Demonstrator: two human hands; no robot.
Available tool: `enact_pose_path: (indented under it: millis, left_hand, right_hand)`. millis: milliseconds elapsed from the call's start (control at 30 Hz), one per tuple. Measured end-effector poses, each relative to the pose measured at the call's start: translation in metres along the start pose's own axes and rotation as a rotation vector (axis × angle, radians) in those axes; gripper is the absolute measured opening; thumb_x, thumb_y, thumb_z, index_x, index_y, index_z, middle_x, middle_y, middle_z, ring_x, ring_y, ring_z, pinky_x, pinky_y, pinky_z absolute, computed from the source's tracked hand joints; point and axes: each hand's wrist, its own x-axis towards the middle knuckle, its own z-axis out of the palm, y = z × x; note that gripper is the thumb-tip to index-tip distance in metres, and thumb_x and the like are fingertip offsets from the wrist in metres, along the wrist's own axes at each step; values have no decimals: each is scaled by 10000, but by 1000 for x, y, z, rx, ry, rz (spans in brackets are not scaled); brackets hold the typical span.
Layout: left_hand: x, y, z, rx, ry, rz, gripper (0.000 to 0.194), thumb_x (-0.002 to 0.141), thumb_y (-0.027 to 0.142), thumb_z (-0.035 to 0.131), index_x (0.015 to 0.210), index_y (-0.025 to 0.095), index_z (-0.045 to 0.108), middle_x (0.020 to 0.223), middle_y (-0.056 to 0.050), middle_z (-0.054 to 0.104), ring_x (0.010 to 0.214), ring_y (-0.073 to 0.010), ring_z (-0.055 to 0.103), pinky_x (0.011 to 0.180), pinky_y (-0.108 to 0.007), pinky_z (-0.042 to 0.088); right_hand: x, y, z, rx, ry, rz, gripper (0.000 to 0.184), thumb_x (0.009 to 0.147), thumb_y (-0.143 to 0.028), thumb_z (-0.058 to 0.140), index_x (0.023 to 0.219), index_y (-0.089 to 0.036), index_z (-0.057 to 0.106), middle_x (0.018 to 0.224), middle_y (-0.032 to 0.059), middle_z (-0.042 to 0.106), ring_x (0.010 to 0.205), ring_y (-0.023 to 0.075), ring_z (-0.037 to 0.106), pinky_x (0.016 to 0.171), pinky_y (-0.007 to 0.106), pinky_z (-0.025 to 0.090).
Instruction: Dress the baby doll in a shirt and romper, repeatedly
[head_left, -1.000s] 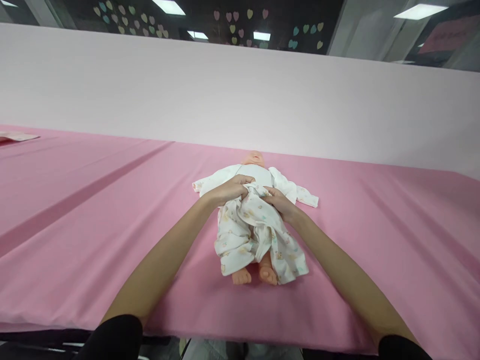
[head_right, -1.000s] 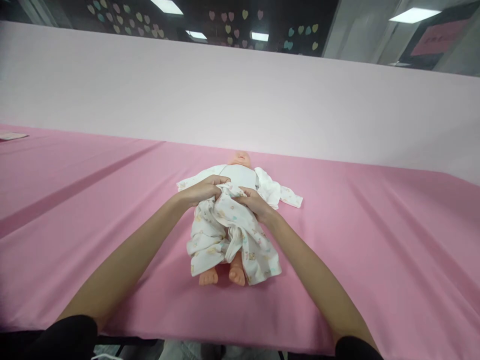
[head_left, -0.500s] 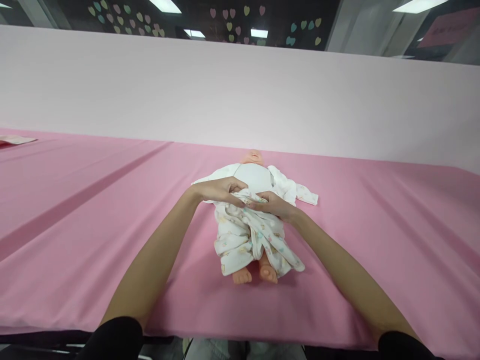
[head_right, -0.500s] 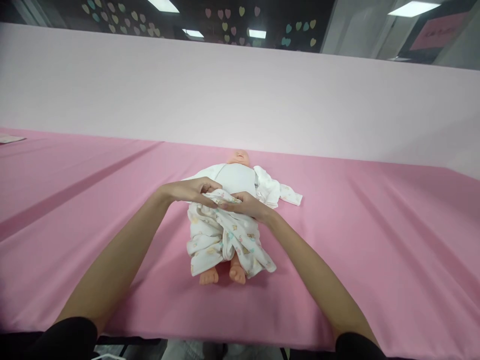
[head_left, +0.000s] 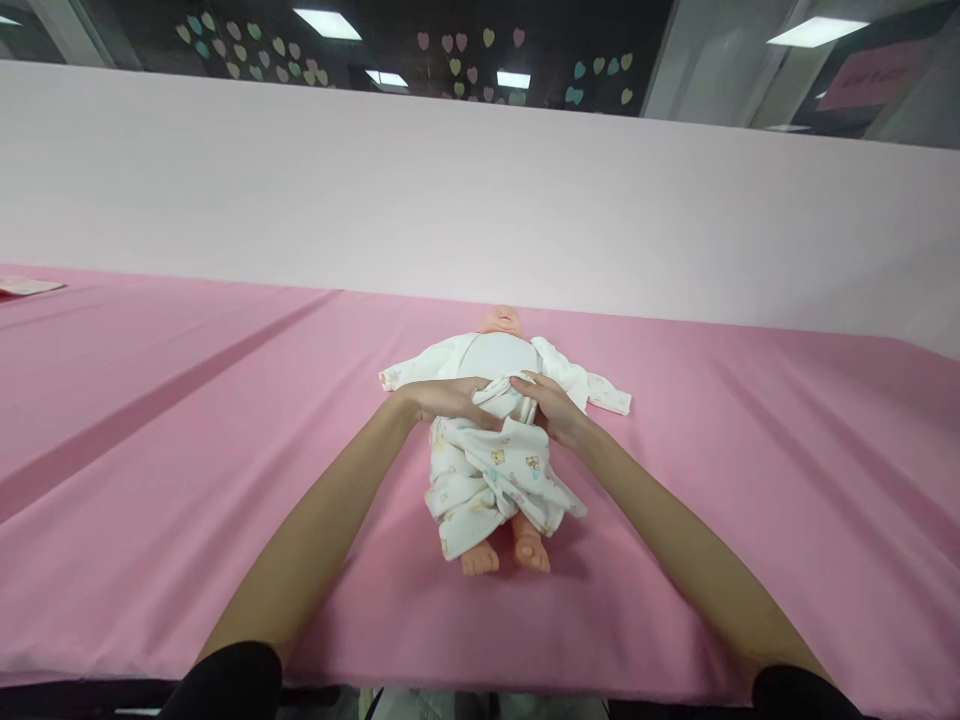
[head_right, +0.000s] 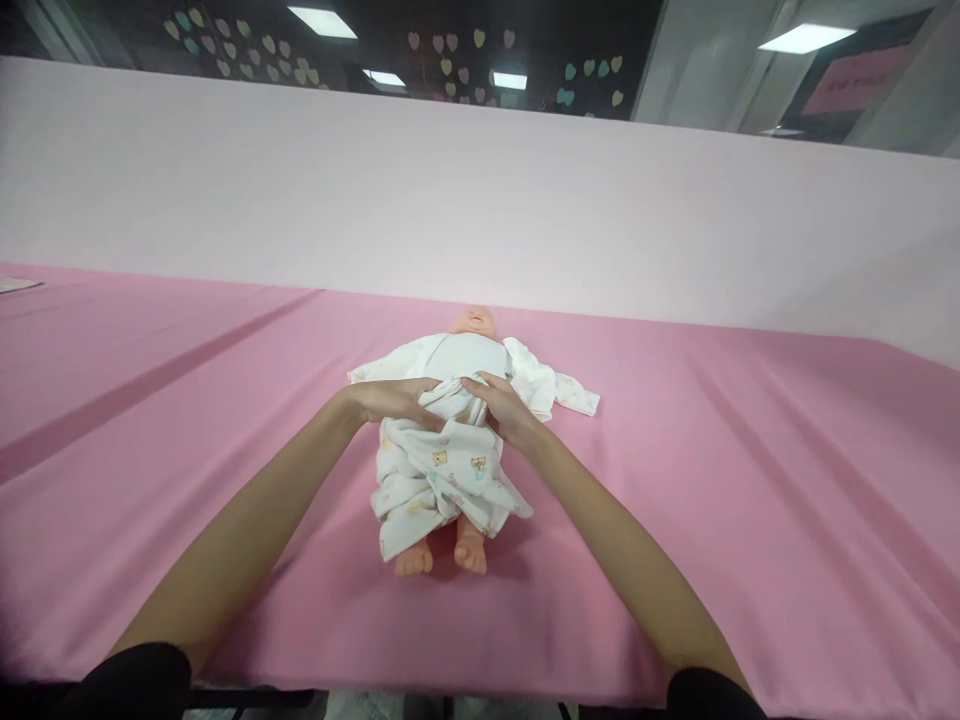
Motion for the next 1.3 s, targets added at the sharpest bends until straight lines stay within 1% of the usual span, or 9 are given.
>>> enact_pose_path:
  millis: [133, 233, 367, 467, 600, 767, 967, 1100, 1300]
  left_hand:
    - [-1, 3, -7, -29, 67, 88, 351, 611, 341, 745, 897, 167, 638, 864, -36, 686, 829, -205, 638, 696, -273, 501]
    - [2, -2, -9, -150, 101, 169, 363, 655, 391, 716, 908, 146, 630, 896, -65, 683, 818, -198, 638, 721, -294, 505]
    - [7, -7, 1, -244, 105, 221, 491, 659, 385, 723, 1076, 167, 582, 1006, -79, 667, 891, -198, 632, 780, -299, 501]
    - [6, -7, 5, -136, 35, 157, 611, 588, 274, 777, 1152, 224, 546, 1054, -39, 659, 971, -196, 614, 821, -284, 490]
    - [6, -7, -4, 5, -64, 80, 469, 590, 259, 758, 1034, 202, 618, 947, -25, 689, 906, -207, 633, 790, -290, 494]
    - [12, -16, -15, -69, 89, 105, 346, 657, 337, 699, 953, 171, 632, 925, -43, 689, 885, -208, 632, 734, -272, 491]
    - [17, -26, -17, 110, 314, -108, 611, 526, 364, 772, 1071, 193, 558, 1076, -68, 644, 973, -240, 600, 684, -254, 474]
    - [14, -19, -16, 168, 248, 19, 515, 548, 389, 762, 979, 161, 597, 994, -65, 666, 938, -238, 606, 695, -260, 471]
    - [15, -16, -12, -170, 231, 117, 487, 594, 401, 752, 987, 162, 591, 909, -51, 675, 829, -199, 630, 671, -273, 492]
  right_hand:
    - [-7, -1, 3, -61, -138, 74, 300, 707, -420, 684, 877, -182, 615, 829, 32, 671, 725, 158, 613, 663, 271, 498]
    - [-11, -1, 2, -181, -285, 129, 336, 614, -297, 778, 889, -176, 628, 843, 24, 676, 749, 159, 621, 700, 268, 506]
    - [-6, 0, -4, -142, -163, 97, 330, 590, -255, 788, 867, -160, 637, 819, 34, 682, 773, 171, 628, 689, 262, 506]
    - [2, 3, -9, -15, -57, 49, 297, 638, -314, 748, 854, -140, 640, 787, 41, 683, 725, 160, 629, 664, 253, 500]
    - [2, 7, -8, 21, -78, 93, 290, 651, -338, 735, 842, -143, 637, 740, 33, 679, 651, 143, 617, 599, 243, 495]
    - [-9, 0, -7, -174, -332, 219, 367, 590, -267, 786, 911, -159, 643, 834, 33, 689, 734, 148, 630, 647, 241, 510]
    - [-3, 1, -12, -59, -192, 26, 391, 613, -213, 733, 986, -180, 621, 910, 30, 683, 798, 149, 627, 660, 226, 494]
    - [-2, 4, -10, -13, -188, 35, 428, 620, -213, 735, 1028, -196, 605, 932, 30, 685, 812, 152, 627, 695, 247, 498]
    - [-7, 1, -3, -78, -203, 114, 351, 651, -255, 747, 972, -172, 631, 907, 44, 695, 808, 159, 637, 720, 264, 522]
